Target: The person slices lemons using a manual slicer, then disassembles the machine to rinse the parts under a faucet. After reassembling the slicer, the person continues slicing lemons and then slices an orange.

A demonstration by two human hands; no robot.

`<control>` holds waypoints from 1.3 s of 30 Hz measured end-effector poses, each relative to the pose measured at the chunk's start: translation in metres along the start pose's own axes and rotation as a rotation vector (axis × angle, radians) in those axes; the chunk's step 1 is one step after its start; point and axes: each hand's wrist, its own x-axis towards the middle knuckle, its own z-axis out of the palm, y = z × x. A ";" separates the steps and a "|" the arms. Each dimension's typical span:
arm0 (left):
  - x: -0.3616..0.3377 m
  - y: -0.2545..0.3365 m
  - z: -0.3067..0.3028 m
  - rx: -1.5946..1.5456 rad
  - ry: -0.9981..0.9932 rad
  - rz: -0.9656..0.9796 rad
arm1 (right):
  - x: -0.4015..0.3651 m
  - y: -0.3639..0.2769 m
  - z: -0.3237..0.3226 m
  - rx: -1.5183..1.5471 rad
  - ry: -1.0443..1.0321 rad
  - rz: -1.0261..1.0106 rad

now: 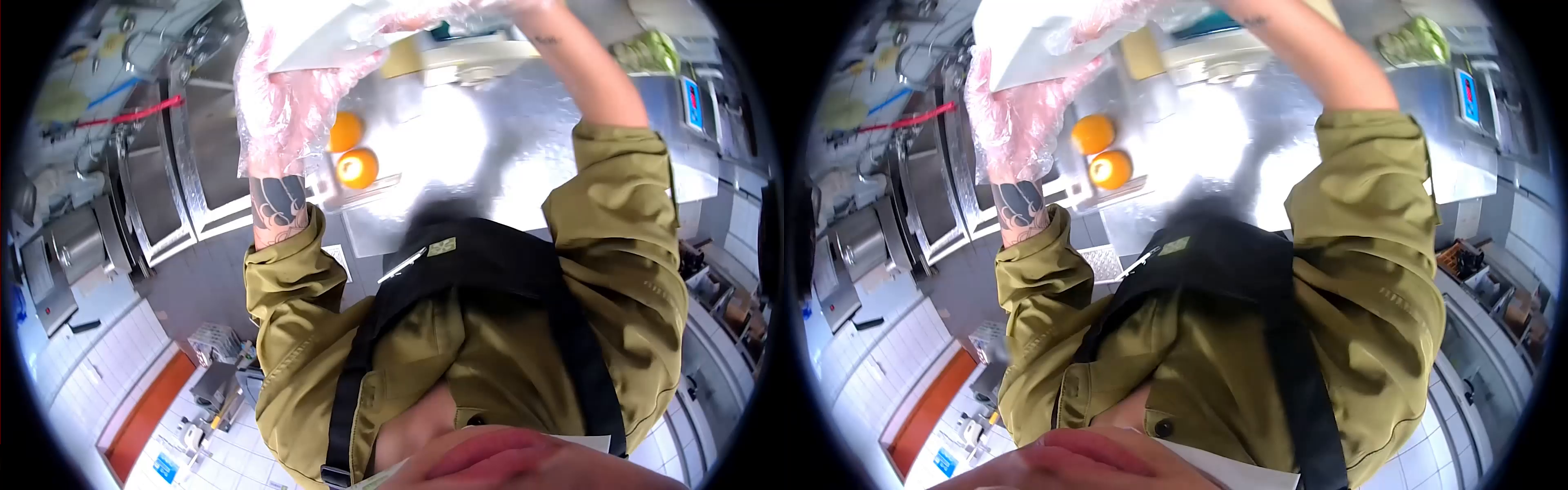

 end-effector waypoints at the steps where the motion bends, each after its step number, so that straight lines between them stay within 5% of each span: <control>1: 0.006 -0.016 0.027 0.021 -0.010 -0.022 | -0.016 0.021 -0.038 0.041 0.098 0.030; 3: 0.023 -0.029 0.028 0.114 -0.127 -0.198 | -0.045 0.051 -0.095 0.132 0.265 0.066; 5: 0.033 -0.048 0.002 1.117 0.161 0.074 | -0.071 0.080 -0.144 0.258 0.403 0.074; 7: 0.035 -0.041 -0.043 2.232 0.126 -0.113 | -0.090 0.104 -0.181 0.421 0.498 0.062; 9: 0.028 -0.059 -0.110 2.531 -0.068 -0.311 | -0.109 0.127 -0.201 0.654 0.554 0.050; 12: 0.017 -0.068 -0.113 2.360 -0.149 -0.696 | -0.137 0.143 -0.209 0.996 0.588 0.075; 15: 0.011 -0.083 -0.135 2.443 -0.241 -0.506 | -0.165 0.154 -0.200 1.211 0.639 0.039; 18: 0.027 -0.085 -0.159 2.443 -0.261 -0.689 | -0.199 0.194 -0.190 1.462 0.611 0.061; 21: 0.029 -0.036 -0.116 1.852 0.208 -0.384 | -0.231 0.240 -0.182 1.316 0.749 0.194; 23: 0.048 -0.032 -0.028 1.133 0.355 -0.033 | -0.231 0.224 -0.174 1.353 0.724 0.239; 25: 0.079 -0.038 0.036 1.004 0.308 0.129 | -0.226 0.225 -0.165 1.377 0.730 0.308; 29: 0.146 -0.094 0.084 1.754 0.121 0.348 | -0.221 0.262 -0.149 1.576 0.674 0.306; 32: 0.172 -0.125 0.060 1.962 -0.025 0.523 | -0.237 0.264 -0.150 1.685 0.595 0.256; 36: 0.169 -0.131 0.037 2.061 -0.040 0.253 | -0.261 0.255 -0.157 1.512 0.634 0.298; 39: 0.175 -0.122 0.030 2.147 -0.279 0.186 | -0.277 0.256 -0.163 1.566 0.690 0.306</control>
